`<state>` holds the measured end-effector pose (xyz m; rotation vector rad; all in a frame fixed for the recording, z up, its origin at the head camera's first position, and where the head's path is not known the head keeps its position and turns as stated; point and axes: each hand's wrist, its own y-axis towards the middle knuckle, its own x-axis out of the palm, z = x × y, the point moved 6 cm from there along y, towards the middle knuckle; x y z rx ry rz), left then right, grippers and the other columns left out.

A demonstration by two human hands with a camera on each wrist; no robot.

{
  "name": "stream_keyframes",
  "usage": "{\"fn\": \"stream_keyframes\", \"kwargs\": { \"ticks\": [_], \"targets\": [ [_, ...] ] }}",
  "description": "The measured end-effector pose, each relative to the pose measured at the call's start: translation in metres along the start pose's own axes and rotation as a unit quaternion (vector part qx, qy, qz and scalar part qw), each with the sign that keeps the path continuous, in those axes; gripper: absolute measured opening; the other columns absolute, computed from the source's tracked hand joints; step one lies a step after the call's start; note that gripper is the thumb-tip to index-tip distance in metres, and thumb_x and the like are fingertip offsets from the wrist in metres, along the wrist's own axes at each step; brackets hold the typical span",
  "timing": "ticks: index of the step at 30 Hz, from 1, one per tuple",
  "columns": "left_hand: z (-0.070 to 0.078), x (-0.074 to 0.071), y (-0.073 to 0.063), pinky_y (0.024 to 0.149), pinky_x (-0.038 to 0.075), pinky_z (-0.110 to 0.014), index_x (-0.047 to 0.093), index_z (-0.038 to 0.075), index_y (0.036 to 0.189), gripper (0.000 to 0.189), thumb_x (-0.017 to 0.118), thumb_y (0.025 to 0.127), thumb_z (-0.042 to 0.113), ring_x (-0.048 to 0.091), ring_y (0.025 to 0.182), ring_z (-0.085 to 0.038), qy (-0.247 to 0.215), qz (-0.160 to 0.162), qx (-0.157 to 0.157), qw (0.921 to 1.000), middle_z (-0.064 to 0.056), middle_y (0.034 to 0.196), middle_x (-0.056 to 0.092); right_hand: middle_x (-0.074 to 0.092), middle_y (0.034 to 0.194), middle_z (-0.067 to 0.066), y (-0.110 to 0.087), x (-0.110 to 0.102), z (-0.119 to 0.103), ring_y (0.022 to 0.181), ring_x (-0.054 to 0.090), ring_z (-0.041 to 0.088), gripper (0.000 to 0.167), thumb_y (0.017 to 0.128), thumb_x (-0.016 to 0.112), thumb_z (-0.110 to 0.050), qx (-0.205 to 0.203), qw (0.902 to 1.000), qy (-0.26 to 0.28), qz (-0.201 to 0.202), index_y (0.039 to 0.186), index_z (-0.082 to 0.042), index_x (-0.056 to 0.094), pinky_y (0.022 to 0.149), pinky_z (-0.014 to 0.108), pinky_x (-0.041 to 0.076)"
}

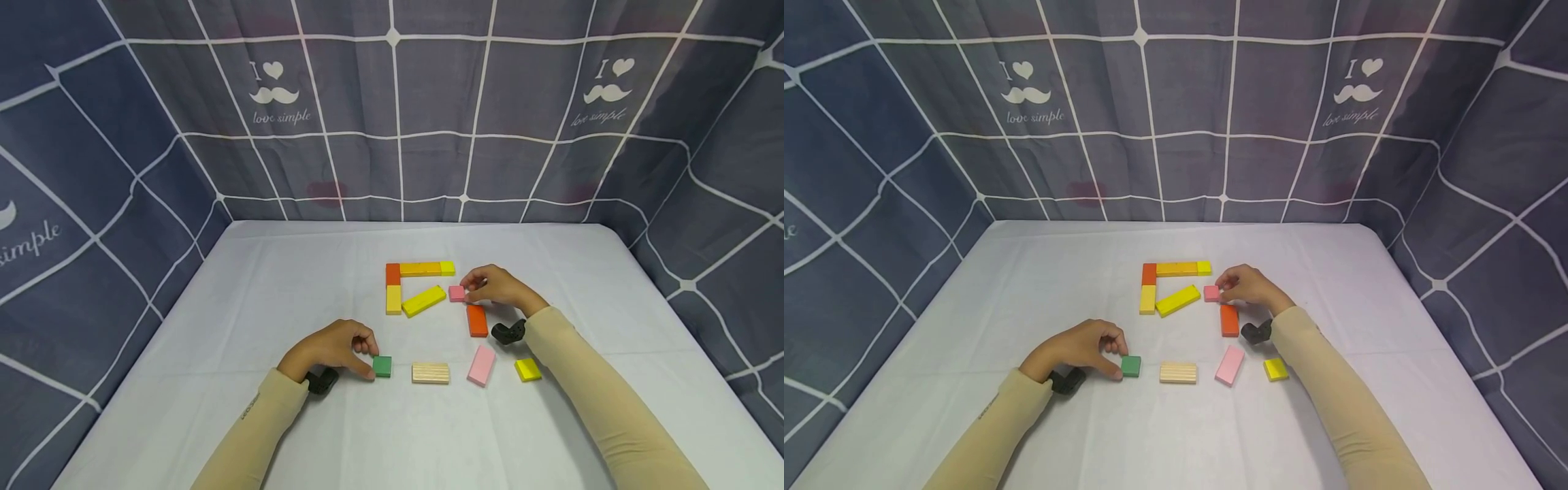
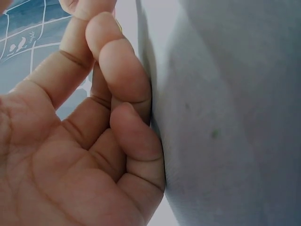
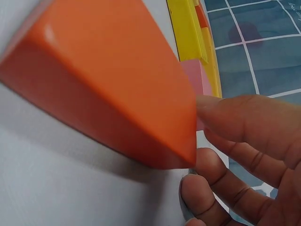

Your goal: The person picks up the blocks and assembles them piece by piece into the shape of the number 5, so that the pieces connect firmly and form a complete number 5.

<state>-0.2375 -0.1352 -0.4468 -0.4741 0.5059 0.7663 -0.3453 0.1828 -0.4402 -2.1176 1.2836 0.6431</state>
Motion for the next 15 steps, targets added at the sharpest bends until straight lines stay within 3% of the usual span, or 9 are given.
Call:
{"fn": "stream_keyframes", "kwargs": {
  "ticks": [15],
  "targets": [
    [-0.0004, 0.0004, 0.0009, 0.078, 0.045, -0.024, 0.077, 0.013, 0.092, 0.026, 0.099, 0.077, 0.014, 0.055, 0.085, -0.015, 0.003, 0.002, 0.001, 1.0, 0.003, 0.088, 0.065, 0.067, 0.106, 0.012, -0.0017, 0.0042, -0.0072, 0.099, 0.057, 0.028, 0.032, 0.095, 0.082, -0.011, -0.011, 0.9999, -0.009, -0.008, 0.122, 0.003, 0.073, 0.081, 0.033, 0.049]
  ]
}}
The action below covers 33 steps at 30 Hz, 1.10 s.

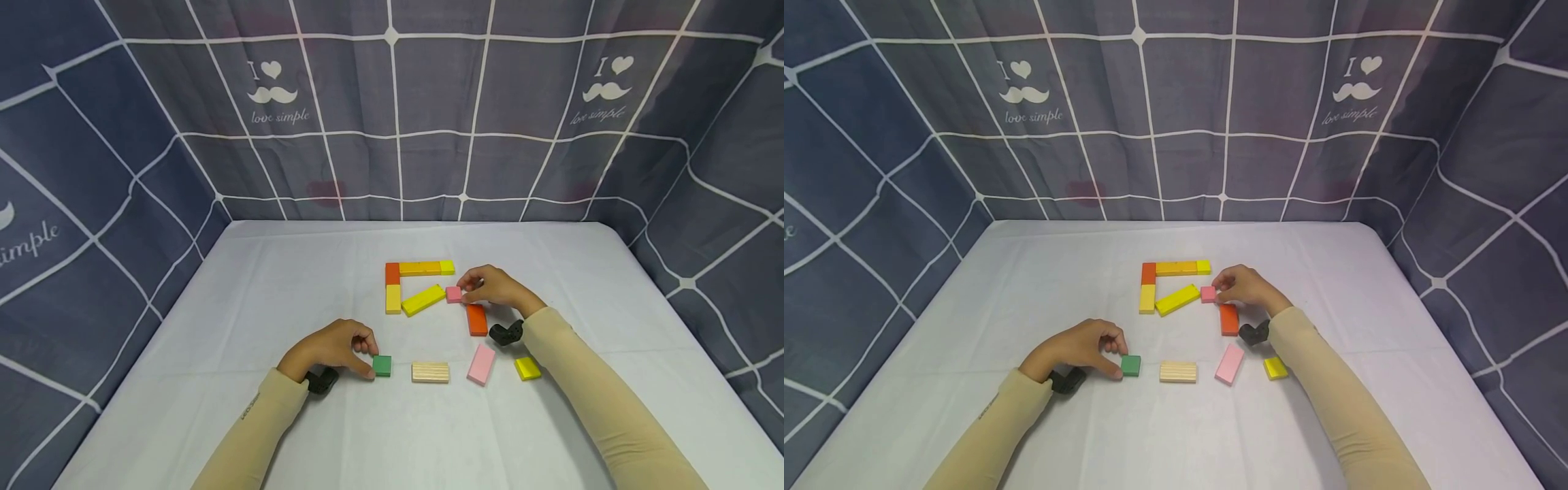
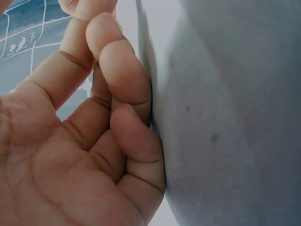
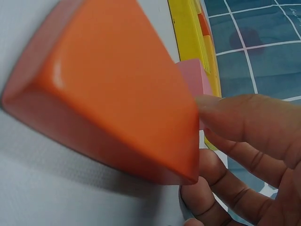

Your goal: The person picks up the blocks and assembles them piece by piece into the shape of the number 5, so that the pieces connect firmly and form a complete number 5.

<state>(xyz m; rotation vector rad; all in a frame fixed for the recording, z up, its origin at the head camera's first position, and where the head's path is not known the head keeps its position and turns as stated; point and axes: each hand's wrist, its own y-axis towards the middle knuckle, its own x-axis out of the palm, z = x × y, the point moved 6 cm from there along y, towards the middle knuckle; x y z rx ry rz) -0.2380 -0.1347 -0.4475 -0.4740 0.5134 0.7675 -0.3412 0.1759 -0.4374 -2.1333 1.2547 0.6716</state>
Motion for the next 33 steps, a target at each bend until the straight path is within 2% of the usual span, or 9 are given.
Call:
{"fn": "stream_keyframes", "kwargs": {
  "ticks": [12, 26, 33],
  "targets": [
    [0.0003, 0.0, 0.0003, 0.078, 0.045, -0.024, 0.077, 0.013, 0.092, 0.026, 0.099, 0.077, 0.013, 0.054, 0.085, -0.015, -0.001, 0.001, -0.001, 1.0, 0.003, 0.088, 0.064, 0.067, 0.108, 0.012, 0.0008, 0.0014, 0.0006, 0.101, 0.057, 0.028, 0.029, 0.096, 0.081, -0.011, 0.004, 1.0, -0.002, 0.002, 0.121, 0.002, 0.074, 0.086, 0.034, 0.049],
    [-0.0004, 0.0008, 0.0007, 0.078, 0.045, -0.024, 0.077, 0.013, 0.092, 0.026, 0.098, 0.077, 0.014, 0.054, 0.085, -0.014, -0.001, -0.001, -0.001, 1.0, 0.004, 0.087, 0.064, 0.067, 0.106, 0.011, 0.0015, 0.0017, 0.0034, 0.099, 0.057, 0.027, 0.029, 0.095, 0.081, -0.011, 0.005, 1.0, -0.004, 0.004, 0.121, 0.001, 0.074, 0.085, 0.033, 0.048],
    [-0.0006, 0.0001, 0.0007, 0.079, 0.046, -0.025, 0.077, 0.013, 0.092, 0.026, 0.098, 0.077, 0.014, 0.055, 0.085, -0.014, 0.001, 0.0, -0.001, 1.0, 0.004, 0.088, 0.065, 0.065, 0.109, 0.014, -0.0058, 0.0004, 0.0027, 0.096, 0.057, 0.028, 0.036, 0.097, 0.079, -0.015, 0.009, 0.9999, 0.004, 0.005, 0.128, 0.0, 0.071, 0.075, 0.032, 0.05]
  ]
}}
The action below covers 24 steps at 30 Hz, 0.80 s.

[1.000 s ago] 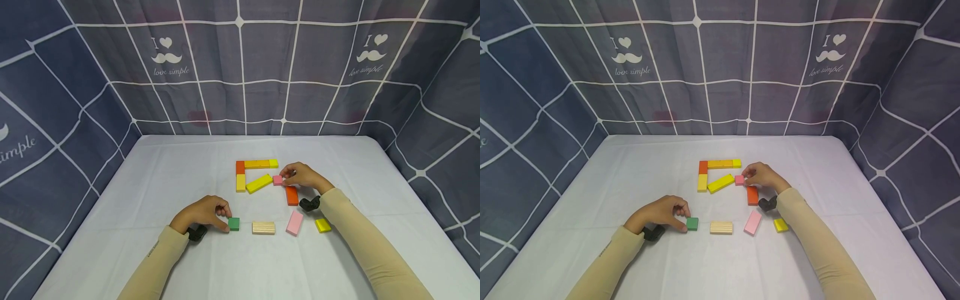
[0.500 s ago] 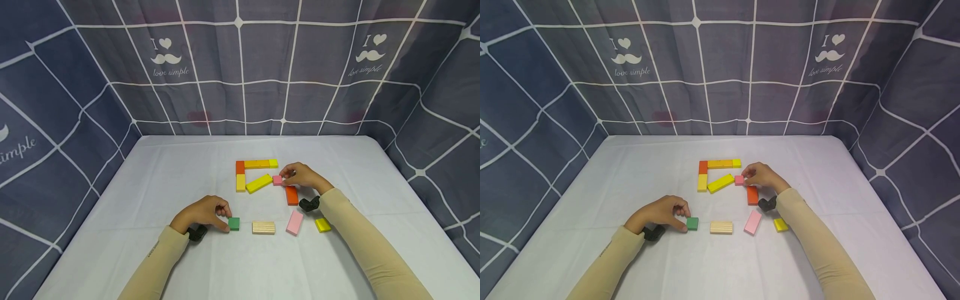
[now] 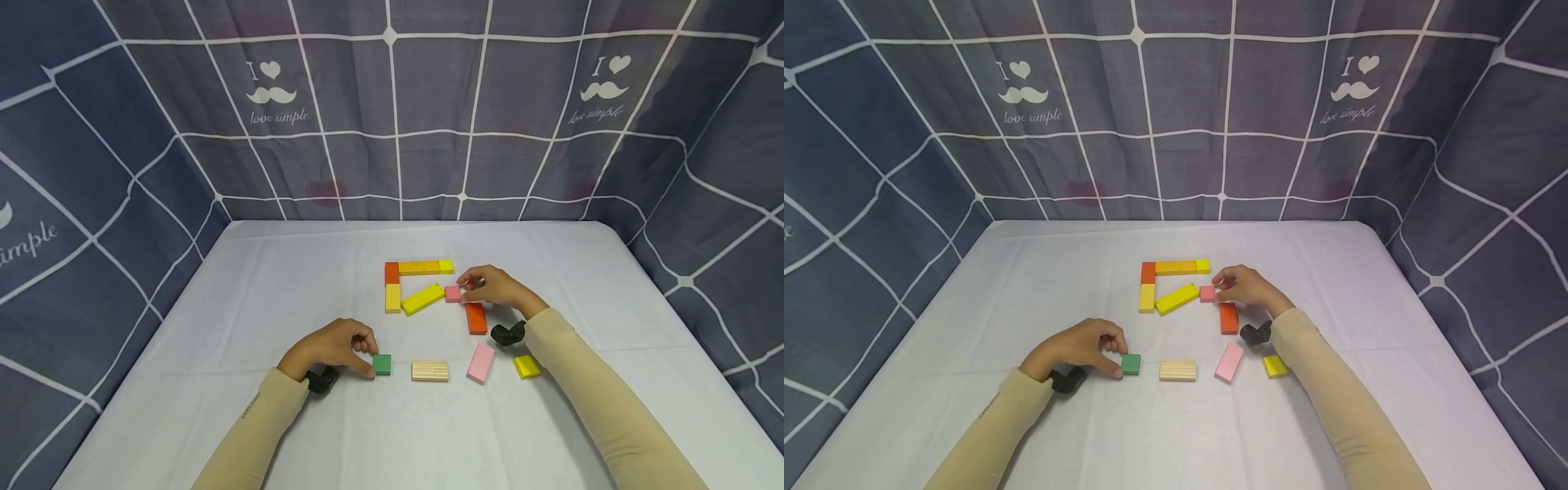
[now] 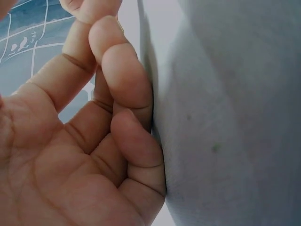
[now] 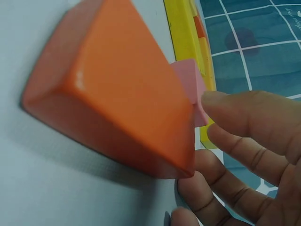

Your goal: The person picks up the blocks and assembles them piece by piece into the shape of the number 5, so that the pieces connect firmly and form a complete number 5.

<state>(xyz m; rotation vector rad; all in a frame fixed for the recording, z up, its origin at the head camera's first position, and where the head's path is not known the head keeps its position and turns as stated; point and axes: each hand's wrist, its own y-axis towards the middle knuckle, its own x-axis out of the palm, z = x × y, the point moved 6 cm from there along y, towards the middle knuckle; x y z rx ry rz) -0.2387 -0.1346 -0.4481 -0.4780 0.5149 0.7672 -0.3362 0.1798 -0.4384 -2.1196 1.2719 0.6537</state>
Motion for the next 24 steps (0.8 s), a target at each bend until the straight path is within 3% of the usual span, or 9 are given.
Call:
{"fn": "stream_keyframes", "kwargs": {
  "ticks": [10, 19, 24],
  "targets": [
    [0.0, 0.001, 0.002, 0.078, 0.046, -0.024, 0.078, 0.013, 0.093, 0.026, 0.099, 0.077, 0.015, 0.054, 0.083, -0.012, 0.002, -0.003, 0.002, 1.0, 0.005, 0.087, 0.064, 0.067, 0.119, 0.018, -0.018, -0.004, 0.001, 0.098, 0.064, 0.028, 0.033, 0.102, 0.073, -0.012, -0.032, 0.9987, 0.033, 0.023, 0.131, 0.002, 0.071, 0.078, 0.034, 0.054],
    [-0.001, 0.001, 0.001, 0.079, 0.046, -0.025, 0.078, 0.013, 0.092, 0.026, 0.098, 0.077, 0.015, 0.055, 0.084, -0.014, 0.002, -0.001, 0.0, 1.0, 0.004, 0.087, 0.064, 0.068, 0.132, 0.022, -0.039, -0.004, 0.002, 0.113, 0.063, 0.034, 0.035, 0.103, 0.068, -0.01, -0.047, 0.9949, 0.076, 0.046, 0.136, 0.001, 0.069, 0.084, 0.039, 0.058],
    [-0.001, 0.001, 0.001, 0.078, 0.046, -0.025, 0.078, 0.013, 0.092, 0.026, 0.098, 0.077, 0.015, 0.055, 0.084, -0.014, 0.001, -0.001, 0.0, 1.0, 0.004, 0.087, 0.065, 0.067, 0.133, 0.025, -0.05, -0.005, 0.001, 0.111, 0.064, 0.033, 0.037, 0.103, 0.069, -0.008, -0.059, 0.9916, 0.097, 0.062, 0.138, 0.004, 0.067, 0.083, 0.039, 0.058]
  ]
}}
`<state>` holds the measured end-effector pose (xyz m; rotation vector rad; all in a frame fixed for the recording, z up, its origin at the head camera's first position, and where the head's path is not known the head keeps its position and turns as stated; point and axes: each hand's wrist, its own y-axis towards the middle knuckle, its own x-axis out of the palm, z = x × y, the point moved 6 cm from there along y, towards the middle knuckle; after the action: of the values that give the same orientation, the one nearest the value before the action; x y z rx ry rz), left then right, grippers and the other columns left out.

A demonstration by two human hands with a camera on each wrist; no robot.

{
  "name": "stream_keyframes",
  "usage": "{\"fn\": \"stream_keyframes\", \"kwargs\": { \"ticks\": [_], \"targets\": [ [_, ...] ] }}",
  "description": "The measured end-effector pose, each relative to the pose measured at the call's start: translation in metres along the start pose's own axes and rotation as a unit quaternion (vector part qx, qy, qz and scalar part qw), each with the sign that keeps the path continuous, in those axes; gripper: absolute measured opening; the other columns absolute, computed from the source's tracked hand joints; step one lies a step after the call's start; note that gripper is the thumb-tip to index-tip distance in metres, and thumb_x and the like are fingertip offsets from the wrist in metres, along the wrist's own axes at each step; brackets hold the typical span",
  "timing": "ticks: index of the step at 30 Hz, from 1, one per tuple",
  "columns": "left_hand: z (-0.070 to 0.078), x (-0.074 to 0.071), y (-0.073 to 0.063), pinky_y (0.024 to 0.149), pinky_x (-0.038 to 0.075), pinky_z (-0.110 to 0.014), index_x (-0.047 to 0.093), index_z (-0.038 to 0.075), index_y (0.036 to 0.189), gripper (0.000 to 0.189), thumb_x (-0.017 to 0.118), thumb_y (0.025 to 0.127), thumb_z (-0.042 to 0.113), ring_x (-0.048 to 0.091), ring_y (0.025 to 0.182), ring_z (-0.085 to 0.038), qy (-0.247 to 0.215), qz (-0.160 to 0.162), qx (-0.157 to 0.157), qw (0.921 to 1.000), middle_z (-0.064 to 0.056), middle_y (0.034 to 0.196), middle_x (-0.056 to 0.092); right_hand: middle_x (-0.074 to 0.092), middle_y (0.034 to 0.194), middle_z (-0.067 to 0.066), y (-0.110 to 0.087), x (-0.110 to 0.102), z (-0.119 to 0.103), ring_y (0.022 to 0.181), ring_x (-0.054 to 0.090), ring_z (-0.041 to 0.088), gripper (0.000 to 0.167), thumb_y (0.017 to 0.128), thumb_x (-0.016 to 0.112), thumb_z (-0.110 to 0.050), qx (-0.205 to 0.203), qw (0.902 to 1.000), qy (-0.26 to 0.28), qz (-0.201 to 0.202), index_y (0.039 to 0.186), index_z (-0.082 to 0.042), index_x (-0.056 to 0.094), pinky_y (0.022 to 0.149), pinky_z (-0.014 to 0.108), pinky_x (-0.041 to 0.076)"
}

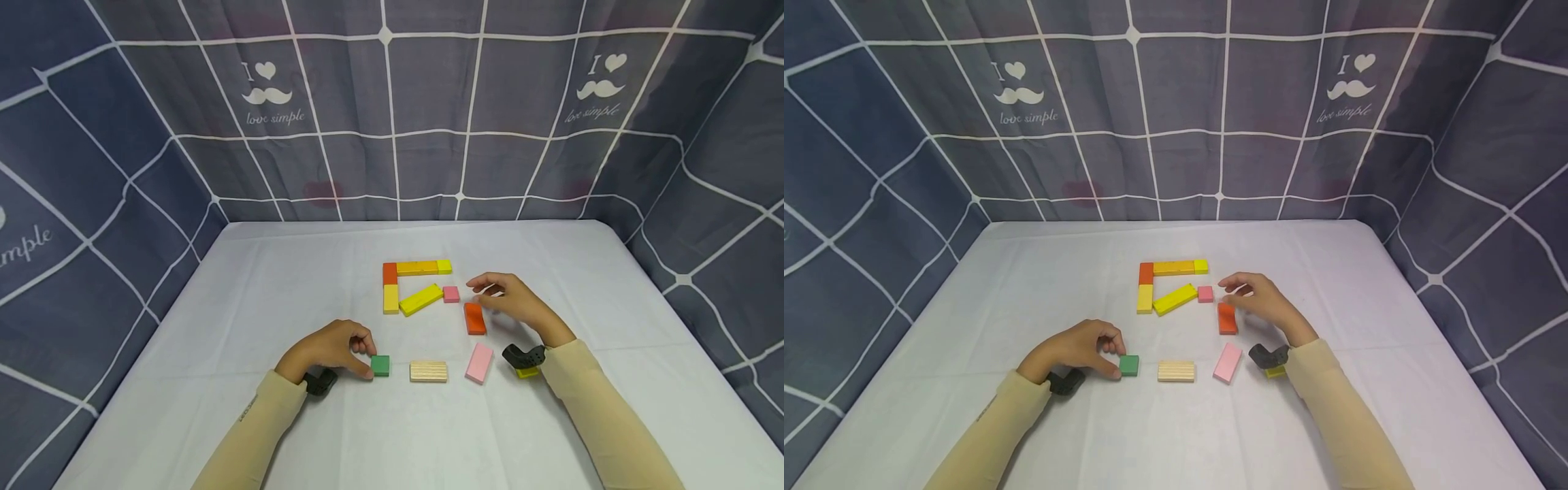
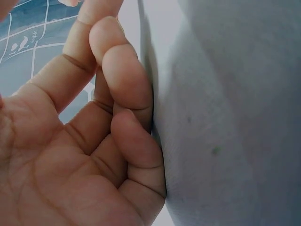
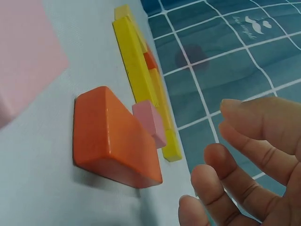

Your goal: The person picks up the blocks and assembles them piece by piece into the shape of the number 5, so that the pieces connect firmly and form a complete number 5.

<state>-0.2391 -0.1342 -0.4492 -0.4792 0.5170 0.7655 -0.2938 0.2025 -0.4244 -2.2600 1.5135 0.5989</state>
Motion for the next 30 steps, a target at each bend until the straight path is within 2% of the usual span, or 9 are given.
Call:
{"fn": "stream_keyframes", "kwargs": {
  "ticks": [12, 20, 24, 30],
  "targets": [
    [0.003, 0.0, 0.003, 0.078, 0.046, -0.025, 0.078, 0.013, 0.092, 0.026, 0.098, 0.077, 0.015, 0.055, 0.084, -0.013, 0.003, -0.002, 0.005, 1.0, 0.005, 0.087, 0.063, 0.066, 0.132, 0.026, -0.013, -0.009, 0.014, 0.106, 0.065, 0.026, 0.046, 0.1, 0.075, -0.006, 0.0, 0.9994, 0.028, -0.018, 0.142, 0.008, 0.063, 0.087, 0.031, 0.057],
    [0.001, 0.002, 0.004, 0.078, 0.046, -0.025, 0.077, 0.014, 0.092, 0.025, 0.098, 0.078, 0.015, 0.056, 0.084, -0.013, 0.007, -0.004, 0.003, 1.0, 0.005, 0.087, 0.064, 0.067, 0.12, 0.022, -0.013, -0.013, 0.027, 0.095, 0.064, 0.022, 0.043, 0.097, 0.078, -0.002, 0.007, 0.9992, 0.018, -0.034, 0.137, 0.009, 0.065, 0.081, 0.025, 0.056],
    [0.001, 0.002, 0.003, 0.078, 0.046, -0.024, 0.077, 0.014, 0.092, 0.025, 0.098, 0.078, 0.015, 0.055, 0.083, -0.013, 0.007, -0.006, 0.002, 1.0, 0.005, 0.086, 0.063, 0.067, 0.115, 0.019, -0.012, -0.01, 0.03, 0.089, 0.062, 0.021, 0.044, 0.095, 0.08, -0.001, -0.01, 0.9987, 0.007, -0.05, 0.135, 0.01, 0.066, 0.079, 0.024, 0.053],
    [0.0, 0.001, 0.001, 0.078, 0.046, -0.025, 0.077, 0.014, 0.091, 0.024, 0.097, 0.078, 0.016, 0.055, 0.083, -0.013, 0.011, -0.004, -0.002, 0.9999, 0.005, 0.086, 0.063, 0.066, 0.112, 0.016, -0.009, -0.003, 0.029, 0.095, 0.059, 0.024, 0.048, 0.091, 0.084, -0.001, -0.022, 0.997, 0.0, -0.074, 0.134, 0.011, 0.065, 0.081, 0.022, 0.052]
  ]
}}
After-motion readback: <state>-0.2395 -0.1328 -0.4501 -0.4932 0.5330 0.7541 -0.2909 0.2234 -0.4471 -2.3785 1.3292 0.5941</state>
